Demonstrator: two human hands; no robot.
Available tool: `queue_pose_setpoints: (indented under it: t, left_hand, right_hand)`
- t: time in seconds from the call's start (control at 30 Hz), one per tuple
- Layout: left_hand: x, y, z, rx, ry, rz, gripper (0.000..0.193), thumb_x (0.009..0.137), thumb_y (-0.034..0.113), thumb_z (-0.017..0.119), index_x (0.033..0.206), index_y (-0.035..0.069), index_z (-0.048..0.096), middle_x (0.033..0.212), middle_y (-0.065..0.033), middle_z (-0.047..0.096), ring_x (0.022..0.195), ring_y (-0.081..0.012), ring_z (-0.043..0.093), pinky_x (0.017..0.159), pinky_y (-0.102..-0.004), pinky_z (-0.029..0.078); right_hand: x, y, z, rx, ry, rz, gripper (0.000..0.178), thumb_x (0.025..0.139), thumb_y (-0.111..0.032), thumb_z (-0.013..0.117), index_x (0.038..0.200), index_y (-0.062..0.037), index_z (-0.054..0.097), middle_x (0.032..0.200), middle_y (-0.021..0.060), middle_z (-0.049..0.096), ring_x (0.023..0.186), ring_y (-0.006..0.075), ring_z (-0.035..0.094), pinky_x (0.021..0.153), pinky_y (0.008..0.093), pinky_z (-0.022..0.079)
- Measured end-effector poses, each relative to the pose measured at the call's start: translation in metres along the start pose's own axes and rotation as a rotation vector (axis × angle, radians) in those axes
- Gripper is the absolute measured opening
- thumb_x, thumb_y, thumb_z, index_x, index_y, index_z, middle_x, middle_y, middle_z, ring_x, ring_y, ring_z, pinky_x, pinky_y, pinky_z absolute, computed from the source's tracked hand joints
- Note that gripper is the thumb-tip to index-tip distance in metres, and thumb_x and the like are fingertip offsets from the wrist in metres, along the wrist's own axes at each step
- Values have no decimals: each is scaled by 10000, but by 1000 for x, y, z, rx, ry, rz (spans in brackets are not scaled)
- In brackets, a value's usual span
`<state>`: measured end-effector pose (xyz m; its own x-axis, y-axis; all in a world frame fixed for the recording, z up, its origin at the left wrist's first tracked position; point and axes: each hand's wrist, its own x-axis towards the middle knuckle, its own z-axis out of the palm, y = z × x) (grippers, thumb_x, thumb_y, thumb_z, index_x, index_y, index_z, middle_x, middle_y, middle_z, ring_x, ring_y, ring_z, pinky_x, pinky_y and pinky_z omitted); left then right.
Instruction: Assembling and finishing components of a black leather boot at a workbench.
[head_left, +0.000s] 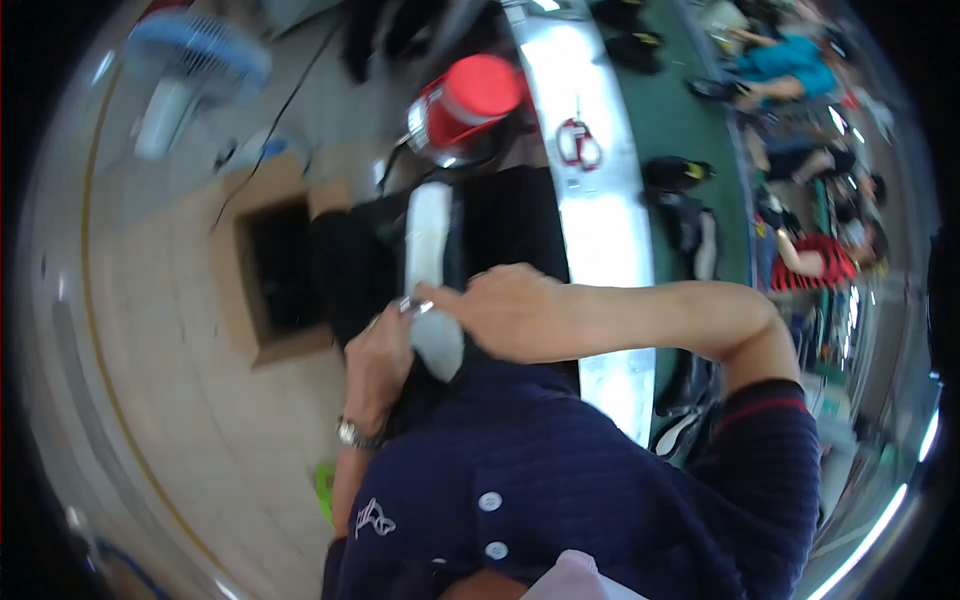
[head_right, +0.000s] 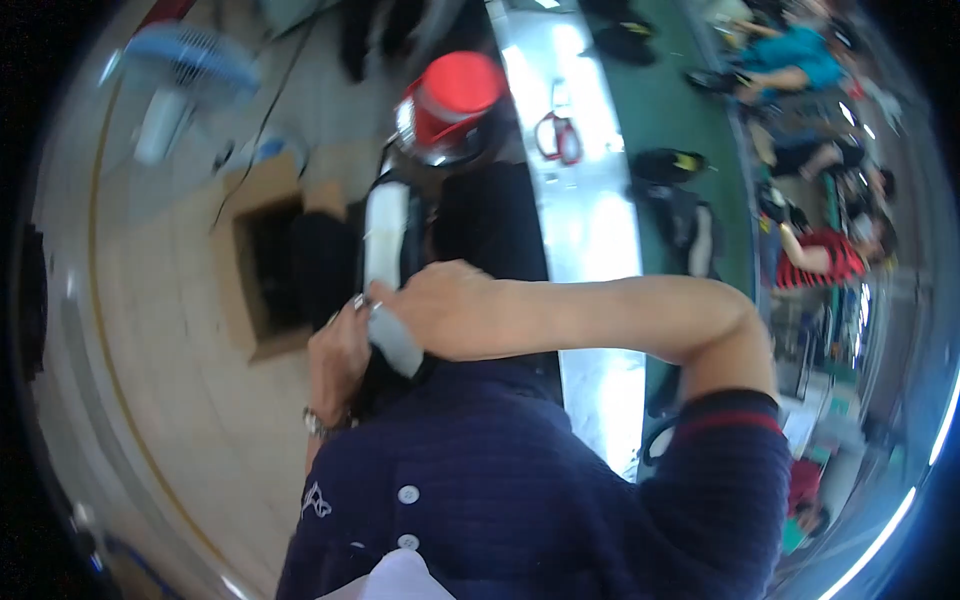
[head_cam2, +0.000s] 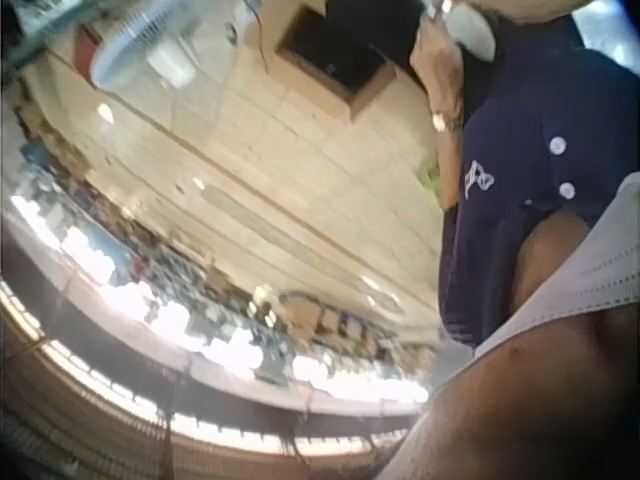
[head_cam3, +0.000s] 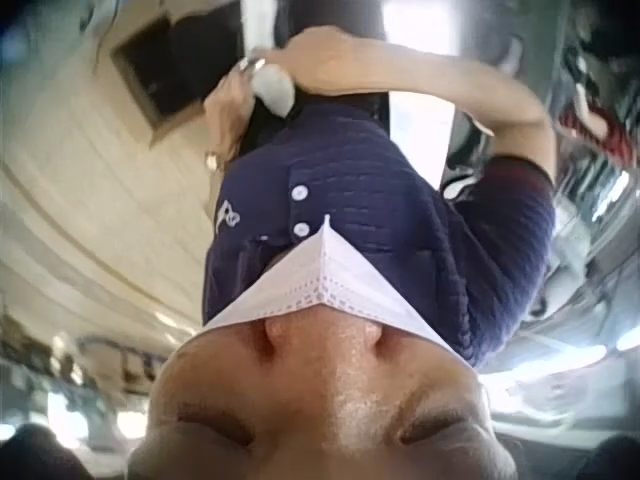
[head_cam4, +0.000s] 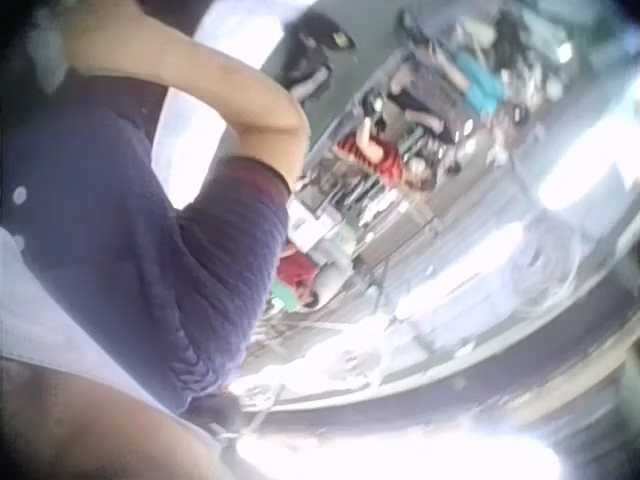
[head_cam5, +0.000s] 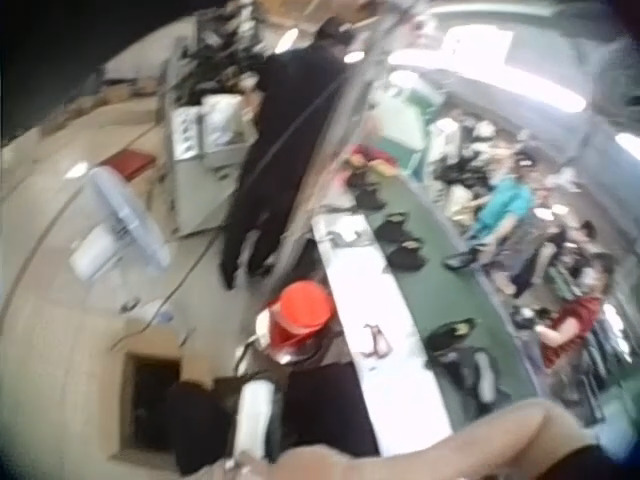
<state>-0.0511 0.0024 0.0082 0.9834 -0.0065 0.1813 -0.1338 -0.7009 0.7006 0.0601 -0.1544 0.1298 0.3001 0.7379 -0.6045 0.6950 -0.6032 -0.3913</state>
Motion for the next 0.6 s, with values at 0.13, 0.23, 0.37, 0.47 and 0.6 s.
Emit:
queue_pose_setpoints:
  t: [0.13,0.23,0.37,0.47,0.6]
  left_hand:
    - [3,4,-2,-247,4,-217,301,922,168,604,1175,5,616,862,-164,687,698,-259,677,629,-308,531]
    - [9,-19,-5,-1583,-449,-772,708,948,312,597,1526,145,225,1382,-92,491,1174,-159,532,949,-319,450]
    - [34,-11,33,-1863,-235,-757,832,934,377,602,1548,181,75,1510,-68,305,1329,-163,372,1064,-330,341]
    - [39,-10,36,-1818,-312,-765,824,932,342,603,1548,172,82,1526,-85,275,1348,-177,346,1088,-317,305]
    - [43,-8,33,-1560,-275,-734,776,950,276,573,1547,162,91,1460,-88,377,1281,-175,425,1068,-317,336]
  right_hand:
    - [-12,14,18,155,33,39,612,907,-147,552,1457,-215,292,845,212,652,714,389,656,643,457,531]
    - [-14,25,36,134,43,102,613,923,-175,572,1460,-256,288,812,185,643,653,359,647,589,438,535]
    - [-18,29,55,175,139,61,634,917,-150,596,1466,-240,292,760,163,627,585,326,630,541,402,537]
    - [-28,25,59,303,185,78,599,929,-161,574,1450,-229,288,764,215,638,600,355,659,548,394,558]
    - [-33,23,14,371,126,106,550,901,-136,602,1404,-193,387,781,217,664,622,371,665,587,434,554]
